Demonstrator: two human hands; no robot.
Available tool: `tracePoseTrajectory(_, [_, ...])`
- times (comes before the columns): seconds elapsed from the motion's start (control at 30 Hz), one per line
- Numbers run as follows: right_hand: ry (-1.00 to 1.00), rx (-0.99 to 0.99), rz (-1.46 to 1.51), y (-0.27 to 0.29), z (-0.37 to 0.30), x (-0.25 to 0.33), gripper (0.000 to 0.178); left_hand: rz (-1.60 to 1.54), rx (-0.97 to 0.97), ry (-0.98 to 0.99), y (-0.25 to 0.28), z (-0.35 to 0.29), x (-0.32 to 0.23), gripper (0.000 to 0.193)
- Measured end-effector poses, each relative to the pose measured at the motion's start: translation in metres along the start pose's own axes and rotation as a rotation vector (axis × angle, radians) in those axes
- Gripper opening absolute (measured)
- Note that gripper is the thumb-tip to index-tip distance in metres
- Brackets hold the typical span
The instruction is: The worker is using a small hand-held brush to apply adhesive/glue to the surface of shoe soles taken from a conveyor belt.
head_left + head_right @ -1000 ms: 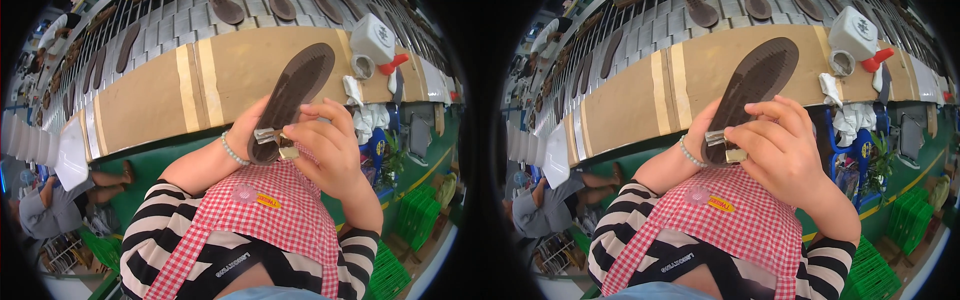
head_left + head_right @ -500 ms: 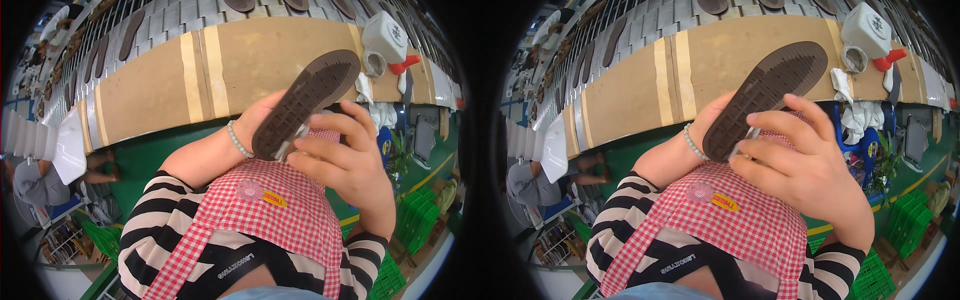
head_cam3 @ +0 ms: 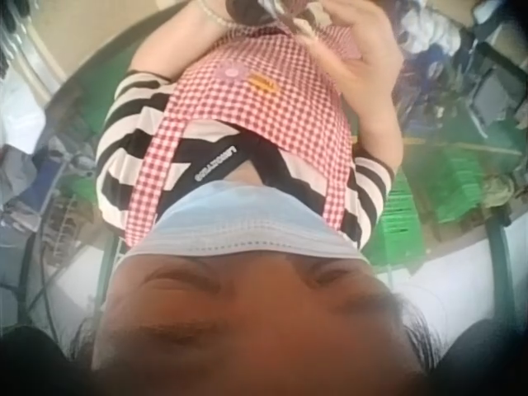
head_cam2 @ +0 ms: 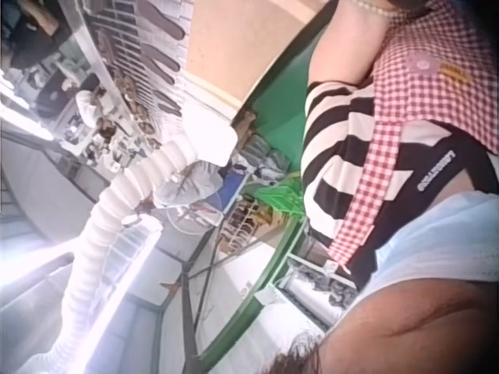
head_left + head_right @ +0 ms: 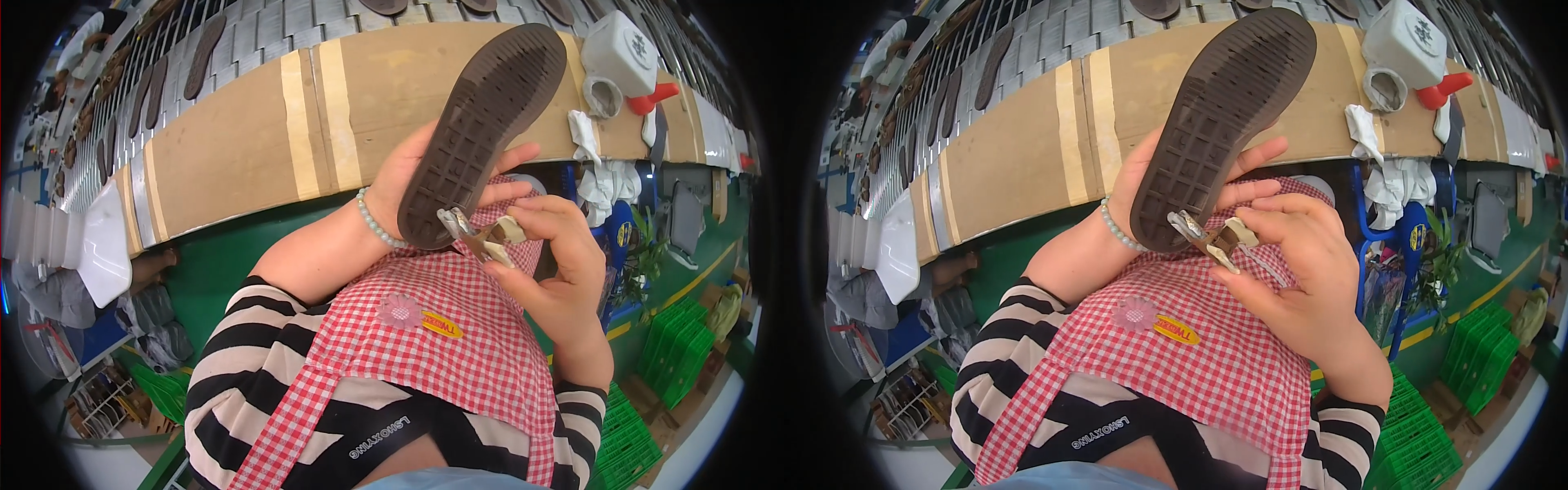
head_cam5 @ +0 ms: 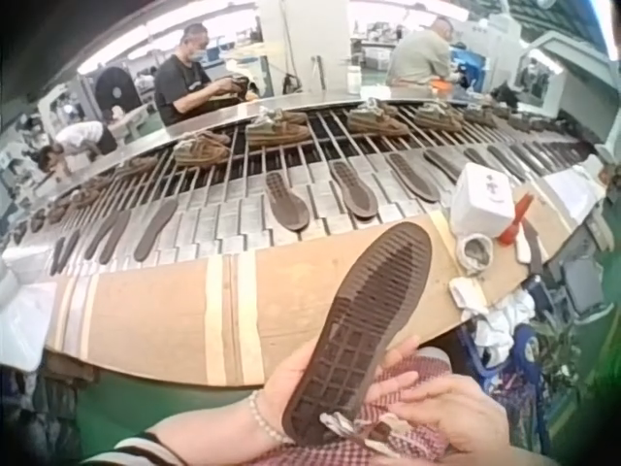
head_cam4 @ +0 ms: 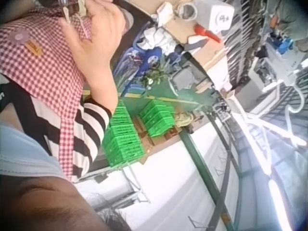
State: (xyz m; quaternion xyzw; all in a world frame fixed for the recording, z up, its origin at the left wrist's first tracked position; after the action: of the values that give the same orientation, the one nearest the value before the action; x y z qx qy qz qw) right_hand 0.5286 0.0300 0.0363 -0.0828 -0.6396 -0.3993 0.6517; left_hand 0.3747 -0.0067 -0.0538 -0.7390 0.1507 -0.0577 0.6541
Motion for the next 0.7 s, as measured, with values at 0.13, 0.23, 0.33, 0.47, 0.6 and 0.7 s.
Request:
tracePoseTrajectory(0.13, [0.021,-0.125,-0.121,0.003,0.003,0.003,0.046,0.041,-0.016,-0.058,-0.003,0.002,0.001,0.058])
tracePoseTrajectory(0.23, [0.051,-0.091,-0.026,0.003,0.004,0.003,0.045,0.073,-0.021,-0.081,-0.005,0.002,0.002,0.057])
tracePoseTrajectory(0.33, [0.111,-0.05,-0.16,0.004,0.009,0.004,0.044,-0.006,0.021,-0.047,0.0,0.001,0.004,0.056])
tracePoseTrajectory(0.47, [0.047,-0.222,-0.173,0.014,0.011,-0.006,0.045,0.122,-0.028,-0.029,-0.001,-0.001,0.007,0.051])
tracePoseTrajectory(0.6, [0.09,-0.153,-0.157,0.019,0.007,-0.011,0.046,0.123,0.029,-0.032,-0.003,-0.001,0.009,0.053])
tracePoseTrajectory(0.7, [0.097,-0.228,-0.241,0.027,0.01,-0.014,0.046,0.108,0.065,-0.023,-0.009,-0.004,0.01,0.054])
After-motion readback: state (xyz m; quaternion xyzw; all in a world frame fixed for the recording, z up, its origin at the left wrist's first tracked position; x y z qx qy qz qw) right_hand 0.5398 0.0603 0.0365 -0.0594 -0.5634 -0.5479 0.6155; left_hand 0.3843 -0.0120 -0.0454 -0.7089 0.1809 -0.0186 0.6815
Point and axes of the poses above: each hand's wrist, its own z-axis towards the middle knuckle, its own y-axis out of the back of the hand, x = y × z, the point moved 4 cm from there along z, towards the middle knuckle, and after that the axes turned 13 degrees about z, right-handed, at the moved point
